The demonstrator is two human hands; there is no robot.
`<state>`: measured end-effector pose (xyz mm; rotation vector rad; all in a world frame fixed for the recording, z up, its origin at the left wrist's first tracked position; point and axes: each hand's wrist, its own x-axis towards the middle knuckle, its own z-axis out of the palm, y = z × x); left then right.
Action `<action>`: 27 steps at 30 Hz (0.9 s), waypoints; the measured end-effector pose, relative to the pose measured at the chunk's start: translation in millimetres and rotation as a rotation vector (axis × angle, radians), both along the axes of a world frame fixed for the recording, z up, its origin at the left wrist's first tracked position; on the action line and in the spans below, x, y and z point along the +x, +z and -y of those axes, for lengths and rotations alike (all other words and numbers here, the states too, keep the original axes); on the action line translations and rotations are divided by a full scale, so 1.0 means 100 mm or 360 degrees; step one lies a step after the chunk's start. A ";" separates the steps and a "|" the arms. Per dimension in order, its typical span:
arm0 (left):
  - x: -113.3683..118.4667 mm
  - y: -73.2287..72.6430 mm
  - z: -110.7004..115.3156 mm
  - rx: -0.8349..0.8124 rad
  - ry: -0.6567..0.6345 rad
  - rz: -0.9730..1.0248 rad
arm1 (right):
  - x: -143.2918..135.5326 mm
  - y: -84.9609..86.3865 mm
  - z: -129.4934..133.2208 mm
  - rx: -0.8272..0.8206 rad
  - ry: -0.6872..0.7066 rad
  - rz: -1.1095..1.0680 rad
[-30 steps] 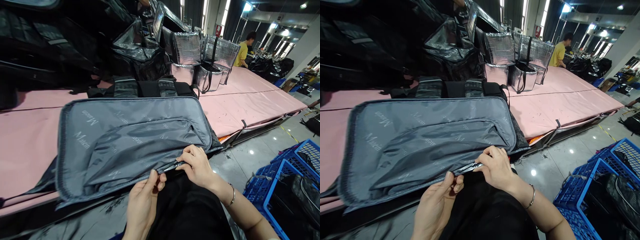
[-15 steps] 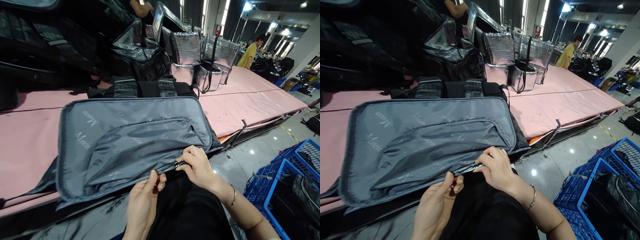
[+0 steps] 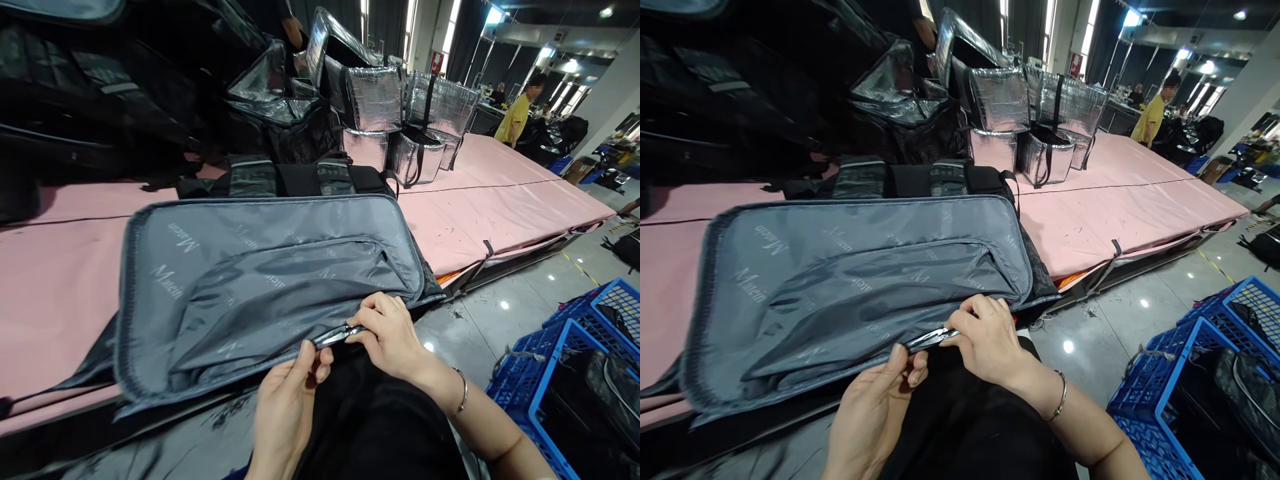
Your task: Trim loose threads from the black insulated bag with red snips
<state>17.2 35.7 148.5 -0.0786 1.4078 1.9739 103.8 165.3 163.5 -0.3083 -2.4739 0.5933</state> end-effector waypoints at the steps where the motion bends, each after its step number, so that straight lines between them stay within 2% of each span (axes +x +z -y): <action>1: 0.00 0.00 0.00 -0.0004 -0.0003 0.0001 | 0.00 0.00 0.00 -0.0013 -0.0003 -0.0001; 6: 0.01 0.01 0.01 -0.0007 0.0013 -0.0009 | -0.01 -0.02 0.02 -0.0182 0.0033 -0.0164; 10: -0.01 0.00 0.01 0.0005 0.0016 0.0001 | 0.08 -0.01 0.02 -0.0594 0.0013 -0.0492; 13: -0.03 -0.01 0.02 -0.0010 -0.0012 0.0029 | 0.23 -0.05 -0.02 -0.0882 -0.0174 -0.0708; 18: -0.04 0.00 0.05 -0.0018 -0.0051 0.0056 | 0.43 -0.28 -0.09 -0.1332 -0.0453 -0.0738; 23: -0.05 -0.01 0.03 -0.0013 -0.0085 0.0056 | 0.40 -0.54 -0.13 -0.1725 -0.0484 -0.0769; 25: -0.04 -0.05 0.00 0.0019 -0.0022 0.0059 | 0.43 -0.61 -0.13 -0.1775 -0.0546 -0.0768; 27: 0.01 -0.12 -0.02 0.0058 0.0033 0.0052 | 0.52 -0.65 -0.14 -0.1679 -0.0607 -0.0724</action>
